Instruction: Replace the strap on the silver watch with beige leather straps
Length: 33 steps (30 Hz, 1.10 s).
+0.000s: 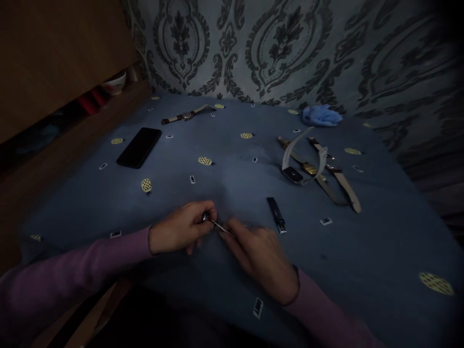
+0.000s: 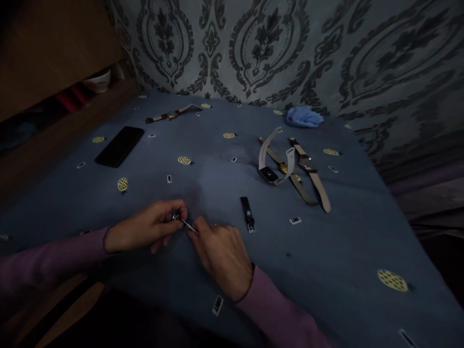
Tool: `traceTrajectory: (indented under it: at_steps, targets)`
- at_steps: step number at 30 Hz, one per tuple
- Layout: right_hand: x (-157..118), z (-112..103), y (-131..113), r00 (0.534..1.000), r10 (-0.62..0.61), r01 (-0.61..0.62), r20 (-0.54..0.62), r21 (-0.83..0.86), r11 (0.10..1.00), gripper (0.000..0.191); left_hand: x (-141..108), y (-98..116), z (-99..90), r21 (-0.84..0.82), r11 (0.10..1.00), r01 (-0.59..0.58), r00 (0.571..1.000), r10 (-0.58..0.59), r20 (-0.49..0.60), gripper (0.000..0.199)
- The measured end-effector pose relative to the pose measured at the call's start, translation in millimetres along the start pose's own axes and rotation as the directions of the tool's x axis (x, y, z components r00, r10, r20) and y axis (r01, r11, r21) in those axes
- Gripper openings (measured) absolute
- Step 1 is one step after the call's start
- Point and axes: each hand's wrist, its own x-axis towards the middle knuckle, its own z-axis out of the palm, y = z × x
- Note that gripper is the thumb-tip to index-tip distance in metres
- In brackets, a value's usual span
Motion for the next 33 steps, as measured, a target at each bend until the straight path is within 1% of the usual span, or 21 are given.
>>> traceTrajectory:
  at_steps: [3, 6, 9, 12, 17, 20, 25, 28, 30, 33]
  targets:
    - [0.7, -2.7, 1.1, 0.999, 0.039, -0.037, -0.008, 0.154, 0.987, 0.026, -1.4, 1.0, -2.6, 0.007, 1.0, -0.012, 1.0, 0.012, 0.02, 0.006]
    - [2.5, -8.4, 1.5, 0.996, 0.086, -0.08, -0.003, 0.341, 0.937, 0.025, -1.6, 0.0, -7.5, -0.04, 0.999, 0.01, 0.997, -0.007, 0.073, 0.011]
    - [4.7, -13.8, 1.4, 0.99, 0.134, -0.139, 0.048, 0.512, 0.847, 0.027, -0.7, -0.5, -12.0, -0.099, 0.994, 0.035, 0.991, -0.022, 0.13, 0.009]
    - [6.5, -16.6, 1.6, 0.974, 0.181, -0.228, 0.139, 0.647, 0.728, 0.029, 0.0, 0.5, -14.3, -0.157, 0.986, 0.053, 0.989, -0.03, 0.145, 0.009]
    - [8.5, -18.6, 2.5, 0.934, 0.248, -0.353, 0.256, 0.764, 0.541, 0.032, 0.3, -0.1, -15.7, -0.235, 0.969, 0.077, 0.991, -0.049, 0.121, 0.018]
    - [9.2, -20.1, 4.2, 0.919, 0.26, -0.389, 0.295, 0.783, 0.486, 0.034, 1.9, -2.6, -16.2, -0.286, 0.956, 0.068, 0.994, -0.04, 0.101, 0.02]
    - [9.8, -23.2, 6.5, 0.913, 0.267, -0.404, 0.31, 0.786, 0.468, 0.033, 4.0, -2.4, -16.5, -0.33, 0.942, 0.064, 0.994, -0.032, 0.102, 0.022]
    - [10.6, -25.1, 5.8, 0.912, 0.25, -0.409, 0.326, 0.777, 0.479, 0.032, 2.4, -1.7, -17.8, -0.325, 0.943, 0.07, 0.996, -0.051, 0.068, 0.024]
    - [10.8, -25.0, 4.8, 0.905, 0.256, -0.425, 0.34, 0.745, 0.514, 0.032, 0.5, -2.8, -18.9, -0.292, 0.954, 0.076, 0.997, -0.066, 0.043, 0.025]
    - [9.3, -21.8, 3.1, 0.911, 0.295, -0.412, 0.289, 0.659, 0.629, 0.032, -2.9, -5.7, -18.7, -0.239, 0.967, 0.086, 0.996, -0.083, 0.02, 0.024]
